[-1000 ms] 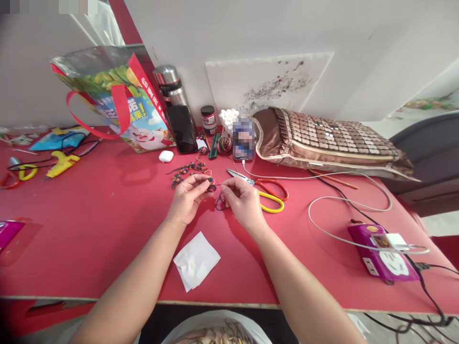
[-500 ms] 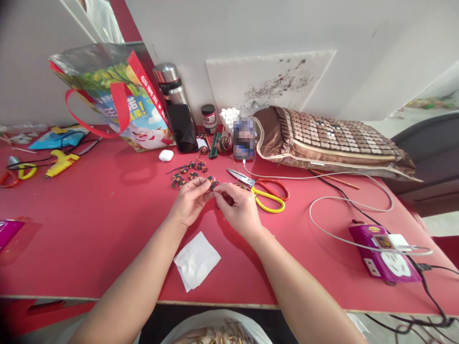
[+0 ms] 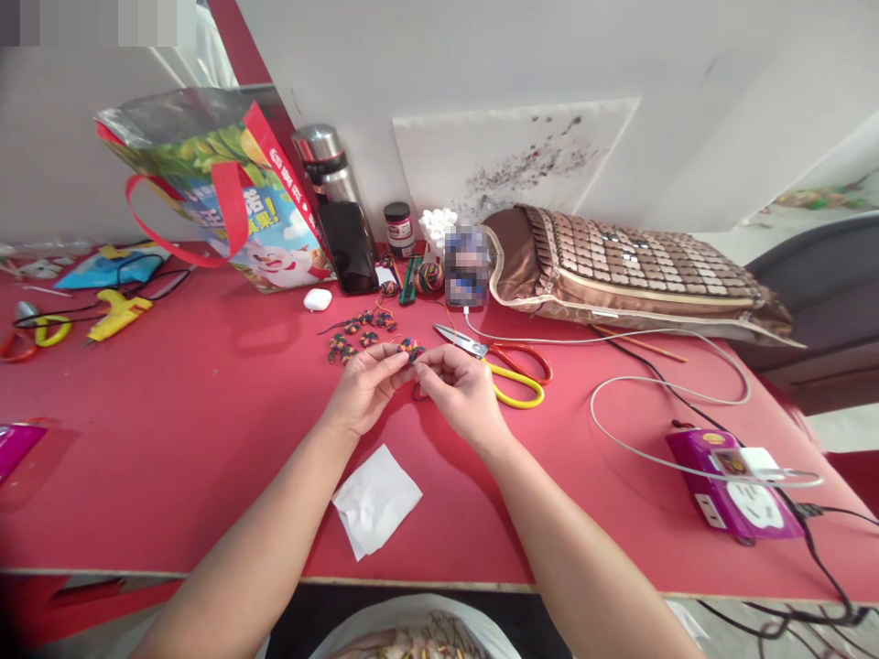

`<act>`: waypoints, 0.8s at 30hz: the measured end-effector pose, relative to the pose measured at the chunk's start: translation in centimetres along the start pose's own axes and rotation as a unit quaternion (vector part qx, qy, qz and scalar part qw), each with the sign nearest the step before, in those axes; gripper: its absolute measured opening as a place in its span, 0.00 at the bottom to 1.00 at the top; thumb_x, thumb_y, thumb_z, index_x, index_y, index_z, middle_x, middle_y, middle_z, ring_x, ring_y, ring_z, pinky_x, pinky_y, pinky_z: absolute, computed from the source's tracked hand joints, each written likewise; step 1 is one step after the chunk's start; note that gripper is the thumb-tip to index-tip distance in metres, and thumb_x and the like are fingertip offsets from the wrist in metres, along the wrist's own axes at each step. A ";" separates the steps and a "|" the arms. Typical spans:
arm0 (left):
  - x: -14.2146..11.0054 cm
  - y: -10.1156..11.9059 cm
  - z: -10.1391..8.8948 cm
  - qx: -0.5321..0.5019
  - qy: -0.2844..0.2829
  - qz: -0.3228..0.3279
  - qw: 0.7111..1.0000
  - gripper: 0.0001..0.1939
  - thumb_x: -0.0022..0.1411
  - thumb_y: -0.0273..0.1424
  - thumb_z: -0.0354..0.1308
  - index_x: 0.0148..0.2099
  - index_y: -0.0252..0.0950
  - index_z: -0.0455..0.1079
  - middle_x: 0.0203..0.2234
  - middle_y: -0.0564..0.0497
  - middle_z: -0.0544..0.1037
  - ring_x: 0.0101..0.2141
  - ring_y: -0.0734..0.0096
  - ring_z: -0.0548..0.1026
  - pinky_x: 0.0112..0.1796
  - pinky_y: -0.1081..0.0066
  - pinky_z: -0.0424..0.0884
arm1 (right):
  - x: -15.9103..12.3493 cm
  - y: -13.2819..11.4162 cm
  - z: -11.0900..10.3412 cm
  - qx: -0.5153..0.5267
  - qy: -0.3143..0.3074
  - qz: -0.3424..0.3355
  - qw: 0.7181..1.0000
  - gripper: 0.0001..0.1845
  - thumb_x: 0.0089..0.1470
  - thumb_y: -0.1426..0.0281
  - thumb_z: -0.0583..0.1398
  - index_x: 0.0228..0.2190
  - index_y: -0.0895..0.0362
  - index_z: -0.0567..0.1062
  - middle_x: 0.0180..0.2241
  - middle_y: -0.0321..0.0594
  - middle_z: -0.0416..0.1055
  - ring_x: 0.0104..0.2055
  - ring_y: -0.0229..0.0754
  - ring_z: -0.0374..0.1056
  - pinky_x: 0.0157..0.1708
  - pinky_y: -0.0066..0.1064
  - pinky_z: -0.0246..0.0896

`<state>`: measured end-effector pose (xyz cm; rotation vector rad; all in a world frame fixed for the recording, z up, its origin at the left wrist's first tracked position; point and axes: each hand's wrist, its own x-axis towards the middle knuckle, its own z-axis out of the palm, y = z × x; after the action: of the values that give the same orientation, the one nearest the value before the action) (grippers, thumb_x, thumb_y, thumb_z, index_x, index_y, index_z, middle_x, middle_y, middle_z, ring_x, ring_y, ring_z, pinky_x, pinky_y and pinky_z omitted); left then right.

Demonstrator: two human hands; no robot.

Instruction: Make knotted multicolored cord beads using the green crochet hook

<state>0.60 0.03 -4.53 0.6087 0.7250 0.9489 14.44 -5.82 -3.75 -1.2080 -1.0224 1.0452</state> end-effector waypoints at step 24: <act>0.0 0.1 -0.2 0.060 -0.001 0.021 0.998 0.18 0.38 0.33 0.80 0.30 0.33 0.77 0.26 0.52 0.80 0.27 0.74 0.77 0.31 0.73 0.75 | 0.5 0.0 -1.3 -0.041 -0.112 -0.001 0.993 0.15 0.56 0.58 0.67 0.29 0.57 0.76 0.24 0.38 0.76 0.20 0.34 0.61 0.21 0.28 0.56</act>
<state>0.42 0.15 -4.56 0.7325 0.7743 0.9476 15.83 -5.56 -3.88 -1.1717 -1.2506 1.1661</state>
